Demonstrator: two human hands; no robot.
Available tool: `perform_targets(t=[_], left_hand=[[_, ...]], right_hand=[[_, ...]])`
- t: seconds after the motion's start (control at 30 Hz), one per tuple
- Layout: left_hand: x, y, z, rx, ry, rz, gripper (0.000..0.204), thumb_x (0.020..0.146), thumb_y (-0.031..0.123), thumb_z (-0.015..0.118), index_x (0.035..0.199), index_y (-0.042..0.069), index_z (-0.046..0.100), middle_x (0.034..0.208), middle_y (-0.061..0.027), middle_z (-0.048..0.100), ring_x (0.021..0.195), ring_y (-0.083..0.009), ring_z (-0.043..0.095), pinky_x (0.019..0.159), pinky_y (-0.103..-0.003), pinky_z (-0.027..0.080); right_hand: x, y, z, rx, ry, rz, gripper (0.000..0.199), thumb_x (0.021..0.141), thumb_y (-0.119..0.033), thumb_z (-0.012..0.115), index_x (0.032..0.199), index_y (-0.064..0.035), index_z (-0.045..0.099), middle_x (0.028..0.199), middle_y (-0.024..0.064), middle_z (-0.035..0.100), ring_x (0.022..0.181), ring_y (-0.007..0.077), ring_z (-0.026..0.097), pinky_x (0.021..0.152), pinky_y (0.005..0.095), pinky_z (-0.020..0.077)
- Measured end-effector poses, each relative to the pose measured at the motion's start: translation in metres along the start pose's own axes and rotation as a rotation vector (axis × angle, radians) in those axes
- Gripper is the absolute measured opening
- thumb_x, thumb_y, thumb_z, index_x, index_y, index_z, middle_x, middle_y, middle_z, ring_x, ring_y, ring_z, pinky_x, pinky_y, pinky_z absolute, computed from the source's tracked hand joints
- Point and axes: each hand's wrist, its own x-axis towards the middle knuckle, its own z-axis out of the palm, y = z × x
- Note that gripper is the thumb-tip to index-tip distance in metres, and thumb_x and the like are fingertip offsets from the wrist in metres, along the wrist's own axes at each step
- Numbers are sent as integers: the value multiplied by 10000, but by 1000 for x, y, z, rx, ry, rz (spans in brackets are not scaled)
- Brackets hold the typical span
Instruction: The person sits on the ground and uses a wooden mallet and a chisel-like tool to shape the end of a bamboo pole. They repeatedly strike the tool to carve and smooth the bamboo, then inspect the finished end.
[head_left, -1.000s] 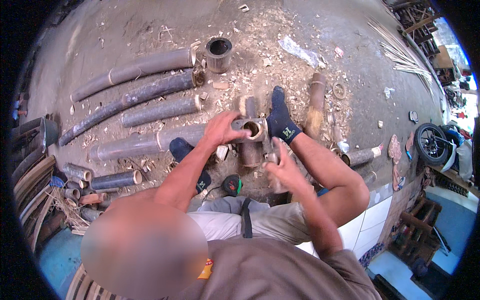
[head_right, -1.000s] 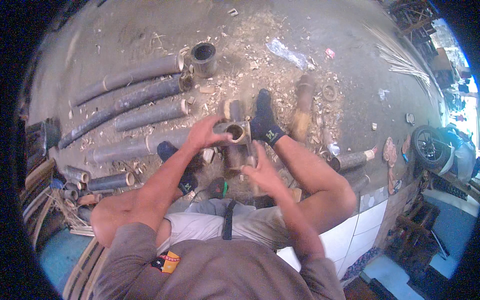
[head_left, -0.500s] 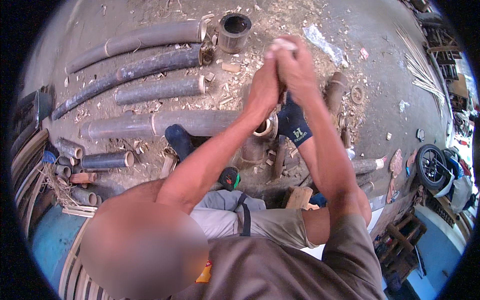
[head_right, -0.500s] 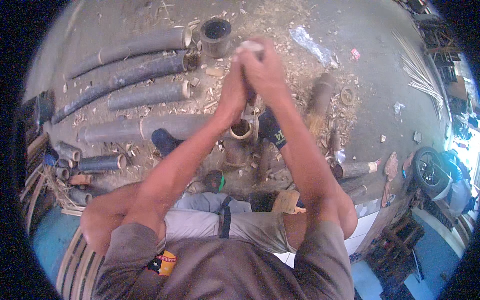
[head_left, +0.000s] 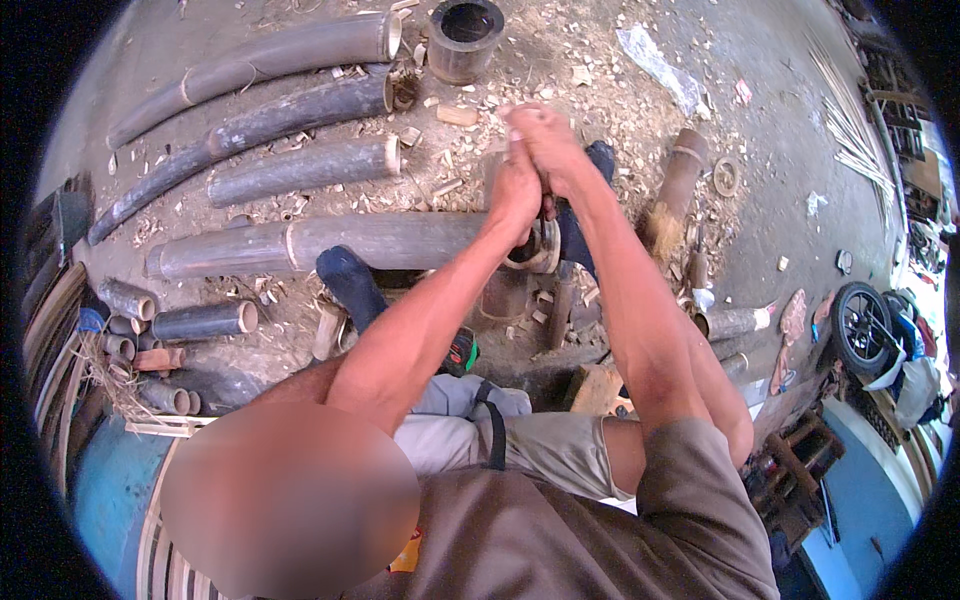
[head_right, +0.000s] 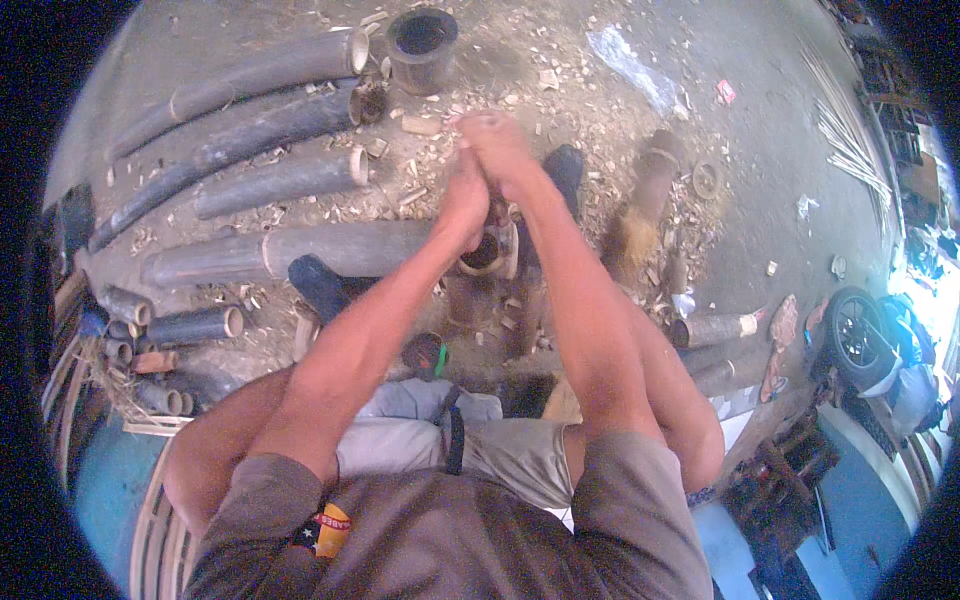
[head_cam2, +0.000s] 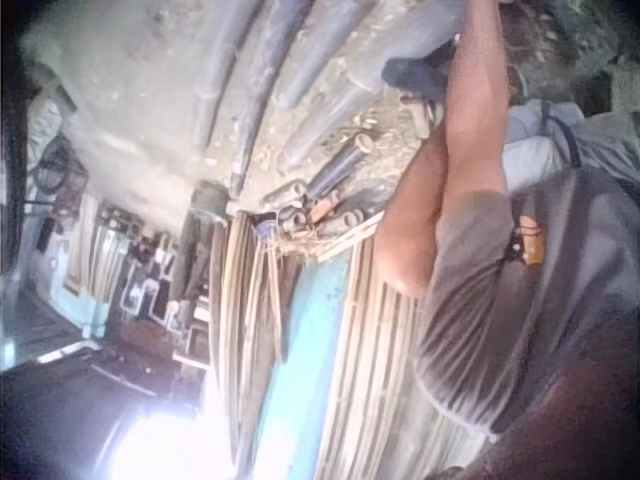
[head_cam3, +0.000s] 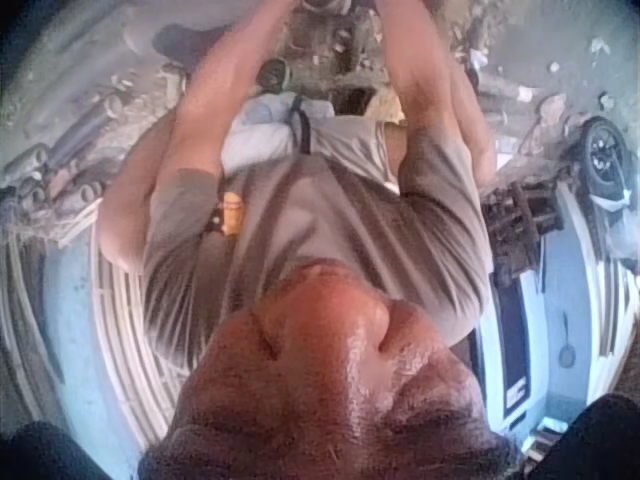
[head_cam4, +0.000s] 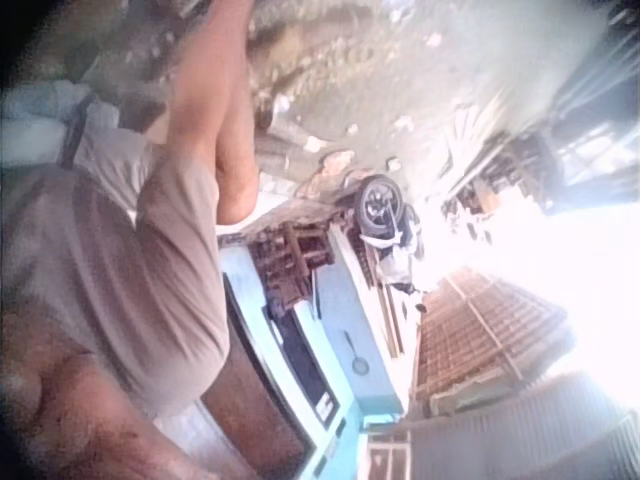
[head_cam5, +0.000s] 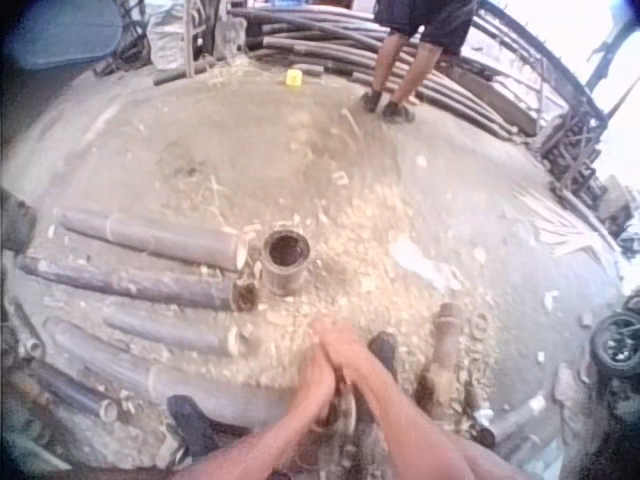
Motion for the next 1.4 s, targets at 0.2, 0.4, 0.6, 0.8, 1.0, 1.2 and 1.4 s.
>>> perform_targets(t=[0.2,0.4,0.6,0.8,1.0,1.2,1.4], left_hand=[[-9,-10,18,538,-490,179,839,1109,643,188,739,8,591,578,-106,573,530,-261,615,553,-434,502],[-34,-35,9,842,-672,403,762,1111,592,306,1251,-69,660,1190,-363,676,1159,-535,627,1015,-538,479],[-40,-13,-57,893,-18,666,584,1078,575,427,1130,91,749,1113,-170,731,1067,-413,677,930,-517,523],[-46,-13,-138,1664,66,757,617,1074,546,446,1030,12,751,991,-228,745,1001,-421,706,931,-531,531],[-44,3,-131,1668,-27,535,711,1074,593,364,982,26,783,944,-288,737,945,-494,710,879,-588,534],[-29,-5,-109,1317,-73,484,780,1060,679,331,1088,40,777,981,-276,746,961,-463,717,888,-530,534],[-33,17,8,641,-200,88,988,1006,784,320,1120,-110,724,1007,-308,737,1034,-400,708,899,-484,511]], right_hand=[[-65,30,-64,182,468,-84,511,992,-285,721,1371,-8,519,985,78,619,832,178,621,717,331,558],[-135,58,-44,629,706,-198,424,1026,-238,677,1343,-11,509,917,78,633,772,192,639,704,357,574],[-118,45,-38,543,636,-414,349,1040,-215,650,1310,-58,493,834,69,615,669,183,635,627,382,605],[-172,2,-56,878,580,-390,335,1035,-269,673,1258,-86,503,777,70,581,613,189,614,583,428,622],[-176,7,-54,784,506,-277,340,993,-334,729,1101,-83,525,781,89,626,619,236,666,615,477,648],[-135,3,-33,636,460,-251,468,961,-357,766,1225,-39,547,797,97,635,629,246,684,591,394,619],[-82,0,-18,489,576,-238,310,910,-197,766,1123,-12,638,914,68,662,742,171,634,644,342,525]])
